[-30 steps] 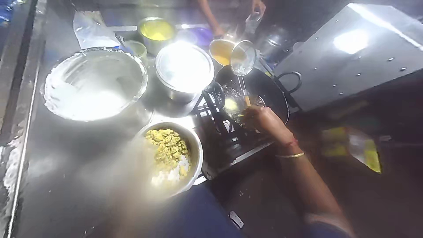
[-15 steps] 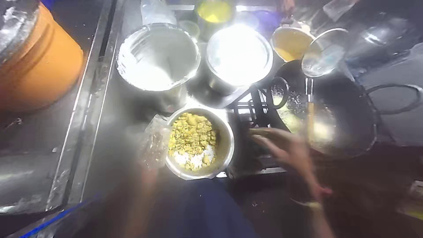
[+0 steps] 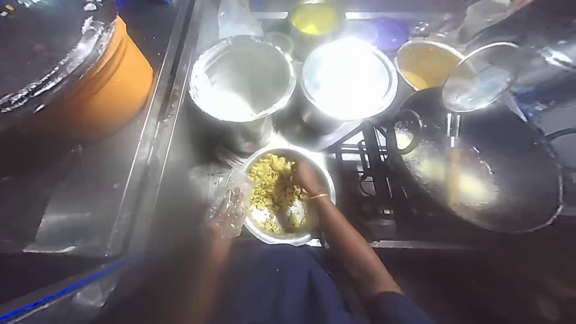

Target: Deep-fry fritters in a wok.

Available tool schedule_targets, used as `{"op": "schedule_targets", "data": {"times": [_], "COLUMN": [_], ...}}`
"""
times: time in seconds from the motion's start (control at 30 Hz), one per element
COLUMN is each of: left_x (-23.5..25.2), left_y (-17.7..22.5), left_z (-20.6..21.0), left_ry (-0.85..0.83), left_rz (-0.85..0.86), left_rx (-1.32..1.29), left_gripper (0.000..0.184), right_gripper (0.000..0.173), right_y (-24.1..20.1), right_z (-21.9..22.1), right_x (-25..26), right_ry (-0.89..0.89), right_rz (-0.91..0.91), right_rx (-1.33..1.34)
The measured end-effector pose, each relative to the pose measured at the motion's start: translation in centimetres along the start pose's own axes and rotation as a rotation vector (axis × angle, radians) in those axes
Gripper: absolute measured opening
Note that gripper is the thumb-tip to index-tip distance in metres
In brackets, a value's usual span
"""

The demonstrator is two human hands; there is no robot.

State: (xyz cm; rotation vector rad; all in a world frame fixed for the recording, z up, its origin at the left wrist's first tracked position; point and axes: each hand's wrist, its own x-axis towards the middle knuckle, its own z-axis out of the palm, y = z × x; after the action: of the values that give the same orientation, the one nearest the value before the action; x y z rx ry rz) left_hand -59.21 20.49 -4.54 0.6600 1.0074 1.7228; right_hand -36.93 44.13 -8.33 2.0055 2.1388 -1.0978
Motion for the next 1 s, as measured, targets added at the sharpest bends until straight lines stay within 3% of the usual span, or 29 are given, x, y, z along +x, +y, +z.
{"op": "schedule_targets", "data": {"times": [0.07,0.13,0.2,0.23,0.3,0.4,0.5,0.57,0.63,0.67,0.73,0.8,0.87,0.9,1.0], "left_x": [0.0,0.3,0.8,1.1,1.6,2.2,2.5,2.0,0.9,0.6,0.6,1.1,1.7,2.0,2.1], "left_y": [-0.4,-0.8,-1.3,-1.4,-1.6,-2.2,-2.5,-2.3,-1.2,-1.1,-1.4,-1.9,-2.2,-2.3,-3.0], "left_z": [0.5,1.1,2.0,2.6,4.0,5.5,7.4,8.8,10.4,10.2,9.3,9.0,8.4,7.8,4.7], "left_ry": [-0.022,-0.025,-0.004,0.011,0.067,0.072,0.045,0.017,0.024,-0.020,-0.110,-0.145,-0.147,-0.168,-0.160], "left_rz": [-0.015,-0.032,-0.069,-0.094,-0.148,-0.201,-0.242,-0.265,-0.297,-0.288,-0.254,-0.235,-0.183,-0.164,-0.151], "left_rx": [0.008,-0.015,-0.052,-0.075,-0.110,-0.112,-0.001,0.123,0.249,0.252,0.181,0.018,-0.152,-0.192,-0.156], "left_gripper": [0.084,0.084,0.088,0.091,0.087,0.082,0.076,0.066,0.036,0.034,0.074,0.078,0.060,0.056,0.063], "right_gripper": [0.036,0.022,0.031,0.036,0.043,0.036,0.039,0.058,0.081,0.090,0.099,0.104,0.106,0.098,0.083], "right_y": [1.5,2.3,2.0,1.7,0.3,-1.2,-3.5,-4.7,-5.2,-5.1,-4.3,-3.2,-2.3,-1.7,2.0], "right_z": [-0.5,0.0,-0.1,-0.1,-0.6,-1.2,-0.6,1.3,4.1,4.9,5.5,3.8,0.7,-1.2,-7.5], "right_x": [-1.5,-3.6,-5.2,-5.6,-6.5,-8.7,-12.2,-14.2,-15.5,-15.9,-16.1,-16.4,-17.0,-17.6,-19.7], "right_ry": [0.012,0.034,0.049,0.083,0.204,0.368,0.234,0.127,0.122,0.127,0.109,0.075,0.060,0.075,0.220], "right_rz": [0.016,0.058,0.117,0.098,0.026,-0.097,-0.349,-0.558,-0.668,-0.690,-0.742,-0.767,-0.730,-0.685,-0.553], "right_rx": [0.436,1.108,1.561,1.634,1.582,0.999,0.723,0.650,0.669,0.719,0.855,0.946,1.019,1.025,0.743]}}
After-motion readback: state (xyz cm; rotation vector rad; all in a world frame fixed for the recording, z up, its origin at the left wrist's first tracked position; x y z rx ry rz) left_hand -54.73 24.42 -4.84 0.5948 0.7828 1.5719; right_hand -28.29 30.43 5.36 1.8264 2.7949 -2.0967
